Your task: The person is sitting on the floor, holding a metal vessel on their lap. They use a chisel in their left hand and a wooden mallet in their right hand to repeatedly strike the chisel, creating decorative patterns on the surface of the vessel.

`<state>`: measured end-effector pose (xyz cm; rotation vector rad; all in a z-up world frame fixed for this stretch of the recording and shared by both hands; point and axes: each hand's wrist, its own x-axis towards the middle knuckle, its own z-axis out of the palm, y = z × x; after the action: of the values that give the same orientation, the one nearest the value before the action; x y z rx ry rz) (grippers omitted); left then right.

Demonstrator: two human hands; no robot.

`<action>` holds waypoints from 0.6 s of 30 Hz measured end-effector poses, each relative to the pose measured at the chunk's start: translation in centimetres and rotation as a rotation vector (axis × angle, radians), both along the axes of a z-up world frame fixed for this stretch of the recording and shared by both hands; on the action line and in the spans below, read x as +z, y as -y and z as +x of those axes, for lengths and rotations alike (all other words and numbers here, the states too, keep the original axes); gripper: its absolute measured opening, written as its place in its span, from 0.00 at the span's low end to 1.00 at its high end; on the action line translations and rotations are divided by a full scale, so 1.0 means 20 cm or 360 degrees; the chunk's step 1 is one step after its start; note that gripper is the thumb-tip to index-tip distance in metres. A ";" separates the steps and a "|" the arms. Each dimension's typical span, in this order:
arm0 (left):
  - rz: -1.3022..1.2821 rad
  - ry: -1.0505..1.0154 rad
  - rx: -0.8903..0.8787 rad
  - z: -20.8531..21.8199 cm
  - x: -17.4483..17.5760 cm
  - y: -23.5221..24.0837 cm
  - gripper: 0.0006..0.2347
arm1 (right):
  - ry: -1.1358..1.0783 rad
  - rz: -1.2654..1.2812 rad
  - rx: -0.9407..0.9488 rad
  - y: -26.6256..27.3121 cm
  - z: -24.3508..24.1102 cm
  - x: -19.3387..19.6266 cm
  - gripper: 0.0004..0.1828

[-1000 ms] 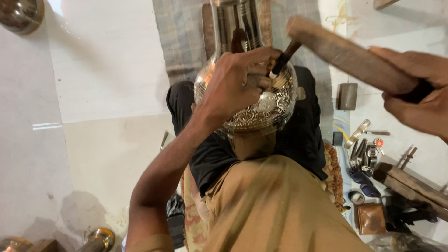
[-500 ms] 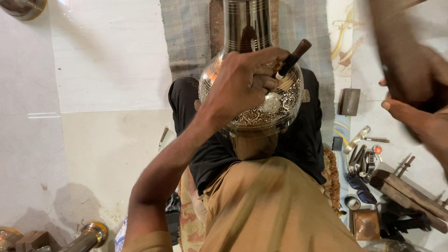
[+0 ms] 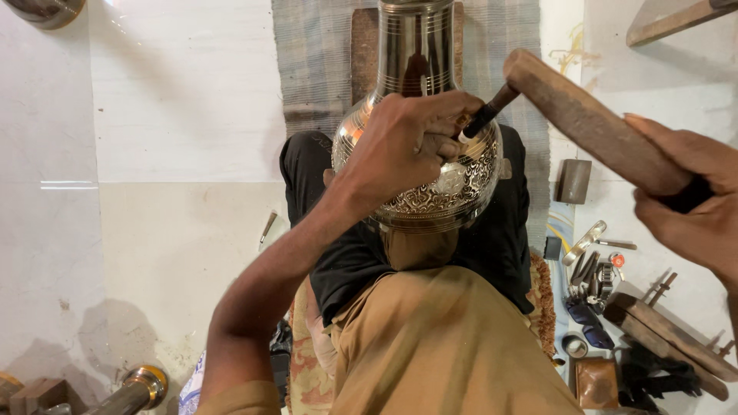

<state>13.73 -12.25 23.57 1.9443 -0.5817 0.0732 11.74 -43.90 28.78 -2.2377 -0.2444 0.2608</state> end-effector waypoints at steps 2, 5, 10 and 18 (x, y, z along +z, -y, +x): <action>0.0037 -0.0053 -0.0048 0.02 -0.01 -0.01 0.25 | 0.0055 -0.0079 0.0042 0.02 0.00 -0.01 0.42; 0.0048 -0.0059 -0.0058 0.02 -0.02 -0.02 0.25 | 0.0070 0.0075 -0.0082 0.07 -0.04 -0.07 0.39; 0.0032 -0.0040 0.0006 0.00 -0.03 -0.02 0.25 | 0.0010 0.0067 -0.0086 0.21 -0.08 -0.22 0.34; 0.0033 0.0095 0.0000 0.01 -0.04 -0.03 0.26 | -0.0202 0.0162 -0.0134 0.33 -0.10 -0.36 0.22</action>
<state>13.97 -11.59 22.86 1.9677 -0.6241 0.1263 9.78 -50.42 21.53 -2.1160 -0.0933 0.3362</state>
